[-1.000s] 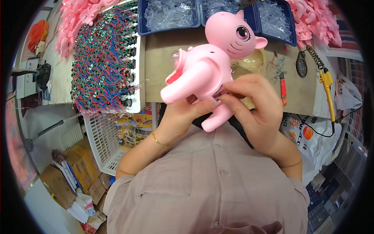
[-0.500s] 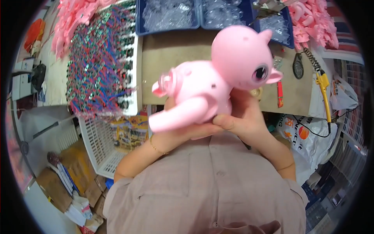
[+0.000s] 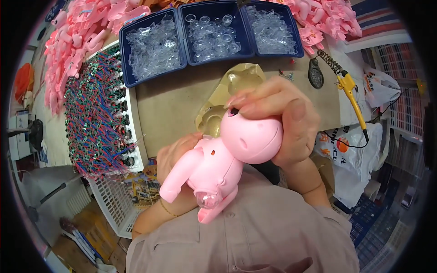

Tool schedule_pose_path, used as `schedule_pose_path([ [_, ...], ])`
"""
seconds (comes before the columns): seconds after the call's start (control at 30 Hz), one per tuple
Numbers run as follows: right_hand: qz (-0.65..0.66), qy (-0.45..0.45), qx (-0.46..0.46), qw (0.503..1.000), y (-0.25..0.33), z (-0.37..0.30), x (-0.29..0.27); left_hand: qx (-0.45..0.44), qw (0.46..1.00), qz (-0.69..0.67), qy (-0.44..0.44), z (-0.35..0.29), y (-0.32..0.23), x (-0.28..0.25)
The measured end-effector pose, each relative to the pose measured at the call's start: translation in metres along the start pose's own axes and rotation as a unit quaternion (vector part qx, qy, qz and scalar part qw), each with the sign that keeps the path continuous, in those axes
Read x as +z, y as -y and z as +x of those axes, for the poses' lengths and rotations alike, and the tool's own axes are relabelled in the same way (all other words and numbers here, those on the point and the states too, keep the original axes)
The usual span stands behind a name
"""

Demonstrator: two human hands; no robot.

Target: Assembling electronic and mechanical components inside a toy pony housing.

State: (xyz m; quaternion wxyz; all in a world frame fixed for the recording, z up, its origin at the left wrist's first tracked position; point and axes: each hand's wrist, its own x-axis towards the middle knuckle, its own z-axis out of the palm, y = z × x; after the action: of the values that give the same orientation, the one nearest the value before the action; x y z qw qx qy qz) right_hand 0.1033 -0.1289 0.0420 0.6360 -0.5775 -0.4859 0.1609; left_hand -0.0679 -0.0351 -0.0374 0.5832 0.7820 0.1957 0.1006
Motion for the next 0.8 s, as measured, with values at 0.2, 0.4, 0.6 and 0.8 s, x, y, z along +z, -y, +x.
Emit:
schedule_pose_path([
  [0.2,-0.064,-0.015,0.016,0.998,-0.011,0.008,-0.001,0.009,0.997,-0.009,-0.072,-0.012,-0.004,-0.006],
  [0.4,0.225,0.194,0.215,0.931,-0.004,0.003,-0.030,-0.188,0.740,-0.591,0.262,-0.001,0.007,-0.037],
  [0.6,0.125,0.146,0.192,0.962,-0.001,-0.004,0.008,-0.175,0.448,-0.817,0.318,-0.022,0.016,-0.014],
  [0.8,0.092,0.146,0.065,0.983,-0.005,-0.033,0.055,-0.089,0.516,-0.822,0.226,-0.080,0.034,-0.035],
])
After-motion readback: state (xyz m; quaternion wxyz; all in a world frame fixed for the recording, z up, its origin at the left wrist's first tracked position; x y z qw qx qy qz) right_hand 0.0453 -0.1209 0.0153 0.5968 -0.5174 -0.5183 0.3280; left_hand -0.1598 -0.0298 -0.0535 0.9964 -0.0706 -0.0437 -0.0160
